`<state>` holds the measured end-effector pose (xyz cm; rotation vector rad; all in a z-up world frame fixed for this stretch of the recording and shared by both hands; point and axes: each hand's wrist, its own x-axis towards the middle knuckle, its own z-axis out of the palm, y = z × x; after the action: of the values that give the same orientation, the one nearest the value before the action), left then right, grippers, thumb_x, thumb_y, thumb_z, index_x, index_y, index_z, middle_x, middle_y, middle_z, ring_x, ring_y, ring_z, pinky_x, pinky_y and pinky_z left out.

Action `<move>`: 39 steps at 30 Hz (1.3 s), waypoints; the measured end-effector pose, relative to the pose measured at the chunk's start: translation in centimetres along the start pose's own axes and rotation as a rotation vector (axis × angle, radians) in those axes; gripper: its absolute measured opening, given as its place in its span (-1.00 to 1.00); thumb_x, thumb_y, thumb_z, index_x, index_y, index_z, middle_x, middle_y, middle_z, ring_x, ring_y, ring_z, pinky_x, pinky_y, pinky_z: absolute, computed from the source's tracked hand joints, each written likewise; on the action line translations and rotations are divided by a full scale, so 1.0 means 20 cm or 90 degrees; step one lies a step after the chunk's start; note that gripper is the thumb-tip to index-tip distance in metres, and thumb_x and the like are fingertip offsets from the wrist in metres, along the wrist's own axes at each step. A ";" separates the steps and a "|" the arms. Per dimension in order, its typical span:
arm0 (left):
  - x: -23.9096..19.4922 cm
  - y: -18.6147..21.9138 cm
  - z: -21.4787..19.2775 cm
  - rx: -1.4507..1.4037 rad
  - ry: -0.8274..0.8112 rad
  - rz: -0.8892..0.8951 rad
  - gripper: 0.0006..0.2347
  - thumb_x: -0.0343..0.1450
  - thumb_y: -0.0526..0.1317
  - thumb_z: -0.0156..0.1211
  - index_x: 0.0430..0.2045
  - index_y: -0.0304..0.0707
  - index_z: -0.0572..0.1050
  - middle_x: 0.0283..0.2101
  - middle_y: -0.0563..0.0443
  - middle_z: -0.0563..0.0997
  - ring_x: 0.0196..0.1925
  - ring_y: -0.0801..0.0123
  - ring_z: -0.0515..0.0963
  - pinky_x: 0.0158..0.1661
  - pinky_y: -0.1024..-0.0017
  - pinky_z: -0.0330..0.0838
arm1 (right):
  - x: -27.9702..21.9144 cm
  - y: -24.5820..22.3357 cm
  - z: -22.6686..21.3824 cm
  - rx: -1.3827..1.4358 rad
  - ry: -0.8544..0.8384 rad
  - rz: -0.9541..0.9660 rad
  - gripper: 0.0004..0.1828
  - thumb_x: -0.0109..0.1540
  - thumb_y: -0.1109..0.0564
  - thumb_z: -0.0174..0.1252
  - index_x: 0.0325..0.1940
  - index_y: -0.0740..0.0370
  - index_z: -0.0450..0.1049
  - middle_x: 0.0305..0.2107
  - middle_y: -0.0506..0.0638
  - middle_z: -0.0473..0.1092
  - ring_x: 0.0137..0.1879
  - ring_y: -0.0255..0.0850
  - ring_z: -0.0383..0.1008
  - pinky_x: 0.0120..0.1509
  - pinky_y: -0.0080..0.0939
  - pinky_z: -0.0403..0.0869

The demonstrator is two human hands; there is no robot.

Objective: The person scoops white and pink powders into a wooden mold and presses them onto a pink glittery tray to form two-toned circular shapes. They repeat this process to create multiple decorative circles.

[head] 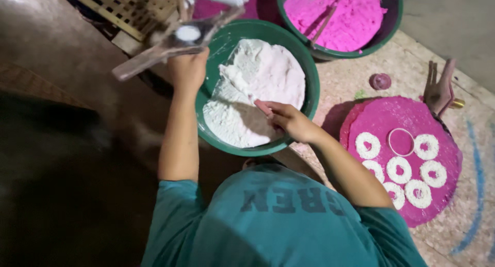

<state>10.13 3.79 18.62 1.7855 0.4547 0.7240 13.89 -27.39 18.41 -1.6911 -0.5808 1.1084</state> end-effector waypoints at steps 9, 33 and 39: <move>-0.68 0.45 0.50 -0.702 -0.687 -0.288 -0.91 0.35 -0.29 0.24 -0.42 -0.35 0.50 -0.37 -0.02 0.51 -0.28 0.34 0.52 -0.19 0.44 0.40 | -0.29 -0.20 -0.35 0.434 0.134 -0.626 0.01 0.36 -0.46 -0.04 0.68 0.03 -0.28 0.54 0.07 0.02 0.54 -0.02 0.29 0.57 0.14 0.43; -1.41 1.00 1.68 0.105 -1.040 0.294 -0.49 0.23 -0.20 0.33 0.13 -0.13 0.44 0.00 -0.22 0.60 0.04 0.01 0.59 -0.01 0.20 0.45 | -2.14 0.49 -0.52 -0.033 0.432 -0.319 0.20 0.24 -0.21 0.33 0.63 0.17 -0.35 0.51 0.28 -0.09 0.62 0.07 -0.07 0.63 0.04 0.01; -1.29 0.91 1.87 -0.103 -1.123 0.193 -0.47 0.20 -0.31 0.42 0.10 -0.18 0.45 0.00 -0.14 0.66 -0.03 0.18 0.65 -0.05 0.29 0.54 | -2.27 0.97 -0.48 0.281 0.280 -0.122 0.08 0.06 -0.12 0.45 0.48 0.47 0.14 0.29 0.26 0.27 0.43 0.03 0.28 0.51 -0.01 0.25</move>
<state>15.41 -44.81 21.45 1.6701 -1.0221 -0.7315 -1.10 -75.37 19.86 -1.3948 -0.1911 0.6381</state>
